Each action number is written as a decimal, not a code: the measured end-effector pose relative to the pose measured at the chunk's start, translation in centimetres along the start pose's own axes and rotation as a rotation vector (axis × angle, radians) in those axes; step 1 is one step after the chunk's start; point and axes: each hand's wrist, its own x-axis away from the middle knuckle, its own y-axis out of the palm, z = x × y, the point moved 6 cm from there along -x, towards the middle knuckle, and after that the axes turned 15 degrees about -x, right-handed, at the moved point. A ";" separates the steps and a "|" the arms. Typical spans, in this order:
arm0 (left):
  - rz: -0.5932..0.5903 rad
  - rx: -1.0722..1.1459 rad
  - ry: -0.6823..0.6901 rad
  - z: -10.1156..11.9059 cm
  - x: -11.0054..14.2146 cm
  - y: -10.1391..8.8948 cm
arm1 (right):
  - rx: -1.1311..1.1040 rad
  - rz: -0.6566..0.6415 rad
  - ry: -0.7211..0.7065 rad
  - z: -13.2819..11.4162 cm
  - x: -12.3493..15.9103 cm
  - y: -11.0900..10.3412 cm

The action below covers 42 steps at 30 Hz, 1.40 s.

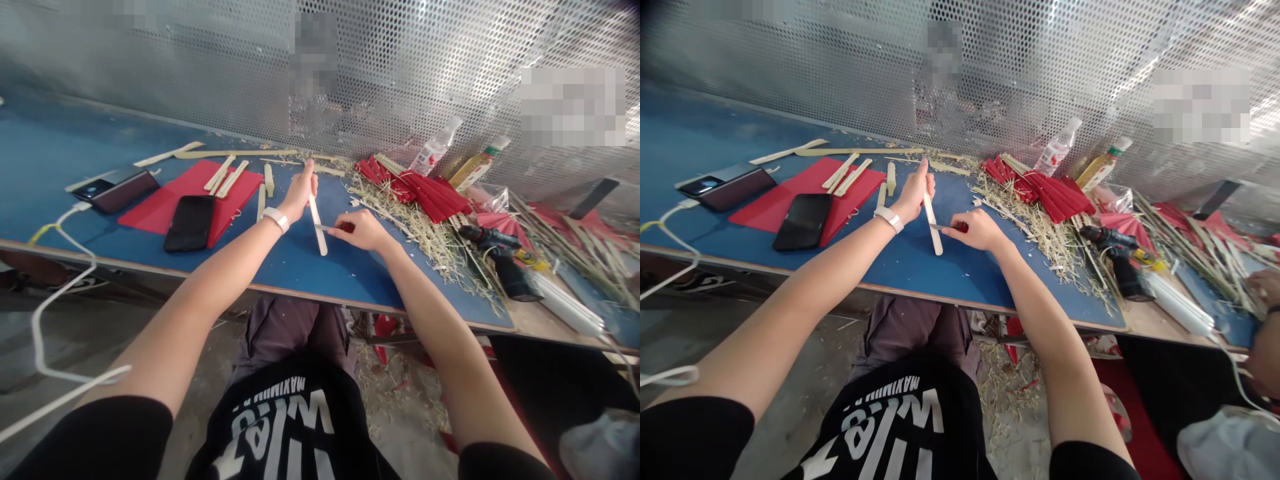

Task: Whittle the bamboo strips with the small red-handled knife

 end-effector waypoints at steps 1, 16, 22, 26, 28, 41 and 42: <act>0.011 0.005 -0.008 0.0 0.0 -0.1 | -0.004 0.010 0.009 0.0 0.0 0.0; 0.218 -0.085 0.048 -1.7 -0.5 -1.6 | -0.061 0.117 0.035 -0.3 0.2 -1.6; 0.286 -0.231 0.168 -0.6 -0.3 -2.3 | -0.094 0.117 0.059 -0.1 0.4 -2.2; 0.225 -0.238 0.128 0.1 0.0 -2.2 | -0.106 0.118 0.091 0.3 0.3 -2.4; 0.186 -0.207 0.110 0.3 0.2 -1.9 | -0.037 0.109 0.152 1.1 0.3 -2.5; -0.089 0.121 -0.108 0.9 0.4 0.7 | 0.163 0.081 0.246 4.6 0.4 -2.6; -0.084 0.127 -0.107 0.9 0.5 0.8 | 0.162 0.078 0.246 4.6 0.4 -2.5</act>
